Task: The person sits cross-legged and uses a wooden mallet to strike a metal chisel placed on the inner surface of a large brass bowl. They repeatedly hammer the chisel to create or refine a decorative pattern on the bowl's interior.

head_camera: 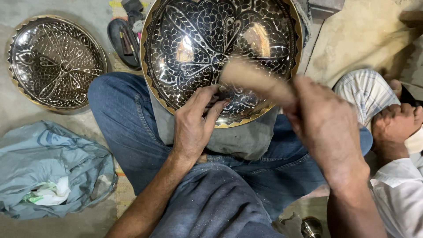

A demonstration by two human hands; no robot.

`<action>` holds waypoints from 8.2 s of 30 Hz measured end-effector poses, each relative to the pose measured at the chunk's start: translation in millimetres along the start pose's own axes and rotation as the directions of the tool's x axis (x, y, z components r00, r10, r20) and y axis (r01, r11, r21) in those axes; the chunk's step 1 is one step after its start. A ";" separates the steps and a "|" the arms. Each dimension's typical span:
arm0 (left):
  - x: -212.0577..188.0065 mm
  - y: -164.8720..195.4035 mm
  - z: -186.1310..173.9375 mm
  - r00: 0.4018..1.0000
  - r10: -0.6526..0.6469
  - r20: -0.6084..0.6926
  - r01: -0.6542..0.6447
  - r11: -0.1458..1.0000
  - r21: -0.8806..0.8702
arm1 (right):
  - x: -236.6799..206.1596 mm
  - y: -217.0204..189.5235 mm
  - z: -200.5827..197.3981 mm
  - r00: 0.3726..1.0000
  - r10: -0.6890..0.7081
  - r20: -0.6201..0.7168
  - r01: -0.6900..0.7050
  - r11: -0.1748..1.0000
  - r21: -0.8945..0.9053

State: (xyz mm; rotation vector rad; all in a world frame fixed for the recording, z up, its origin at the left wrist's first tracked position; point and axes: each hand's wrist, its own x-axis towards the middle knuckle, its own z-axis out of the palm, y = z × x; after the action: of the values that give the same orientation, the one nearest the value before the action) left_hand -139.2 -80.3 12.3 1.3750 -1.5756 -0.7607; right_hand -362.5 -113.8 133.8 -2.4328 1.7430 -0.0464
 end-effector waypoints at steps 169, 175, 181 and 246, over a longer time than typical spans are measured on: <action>-43.1 36.3 14.1 0.987 -0.018 0.161 0.016 1.000 0.013 | -97.3 1.4 1.7 0.990 0.090 -0.112 -0.091 0.996 -0.011; -46.2 43.7 14.5 0.994 0.046 0.102 -0.044 0.999 -0.019 | -98.6 8.9 -1.9 0.939 0.331 -0.092 -0.293 0.911 0.290; -42.6 46.1 13.3 0.994 0.014 0.110 -0.013 1.000 -0.007 | -97.3 0.8 -11.4 0.991 0.047 -0.125 -0.054 0.997 -0.055; -42.9 29.0 27.1 0.990 0.014 0.141 -0.024 0.997 0.068 | -92.5 30.3 12.7 0.993 0.113 -0.035 -0.110 0.989 0.098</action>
State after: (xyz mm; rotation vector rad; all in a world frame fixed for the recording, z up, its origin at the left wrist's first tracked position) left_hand -176.4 -35.5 16.8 1.3796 -1.7374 -0.8128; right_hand -419.6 -34.7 122.7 -2.2792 1.8457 -0.1633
